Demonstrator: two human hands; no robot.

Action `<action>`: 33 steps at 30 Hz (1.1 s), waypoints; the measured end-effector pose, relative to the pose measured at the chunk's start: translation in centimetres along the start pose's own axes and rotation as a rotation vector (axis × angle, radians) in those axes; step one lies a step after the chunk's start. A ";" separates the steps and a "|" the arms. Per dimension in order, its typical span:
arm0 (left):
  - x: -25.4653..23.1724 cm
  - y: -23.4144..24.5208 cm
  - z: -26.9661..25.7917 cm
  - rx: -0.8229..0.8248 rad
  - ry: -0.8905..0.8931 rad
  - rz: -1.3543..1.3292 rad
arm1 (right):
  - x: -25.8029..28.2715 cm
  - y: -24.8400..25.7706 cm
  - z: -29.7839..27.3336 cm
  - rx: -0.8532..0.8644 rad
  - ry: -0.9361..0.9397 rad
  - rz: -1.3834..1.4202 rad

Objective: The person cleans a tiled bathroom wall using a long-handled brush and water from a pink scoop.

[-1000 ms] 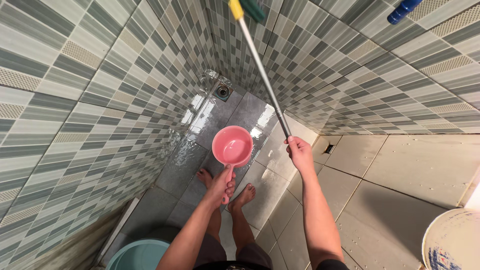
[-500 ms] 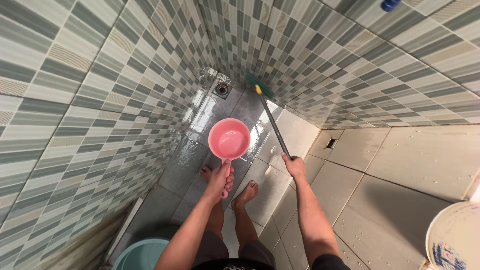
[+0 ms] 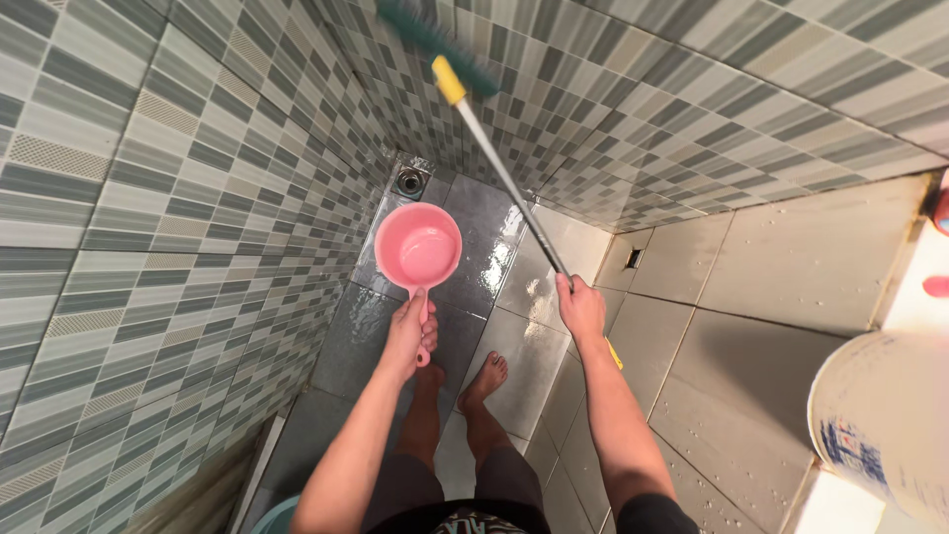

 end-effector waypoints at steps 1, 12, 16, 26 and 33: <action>-0.3 -0.3 0.0 0.009 -0.018 0.013 | 0.0 -0.2 0.2 0.035 -0.026 -0.039; -1.8 -0.4 -0.4 -0.008 -0.001 0.135 | -1.4 -1.4 -1.5 0.009 -0.045 0.032; -2.1 -0.1 0.2 0.035 -0.004 0.173 | -2.1 -1.5 -1.8 -0.094 -0.067 0.092; -3.9 1.6 -0.4 0.091 0.036 0.239 | -0.8 -2.3 -5.4 -0.271 0.042 0.161; -5.7 2.3 0.5 0.162 0.042 0.288 | -0.3 -2.1 -4.9 -0.404 0.048 0.281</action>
Point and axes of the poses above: each hand's wrist, its own z-axis towards the middle knuckle, its own y-axis out of the back of the hand, x = y × z, the point moved 2 cm from there along z, towards the middle knuckle, and after that the axes turned 2 degrees about x, right-handed, at the moved point
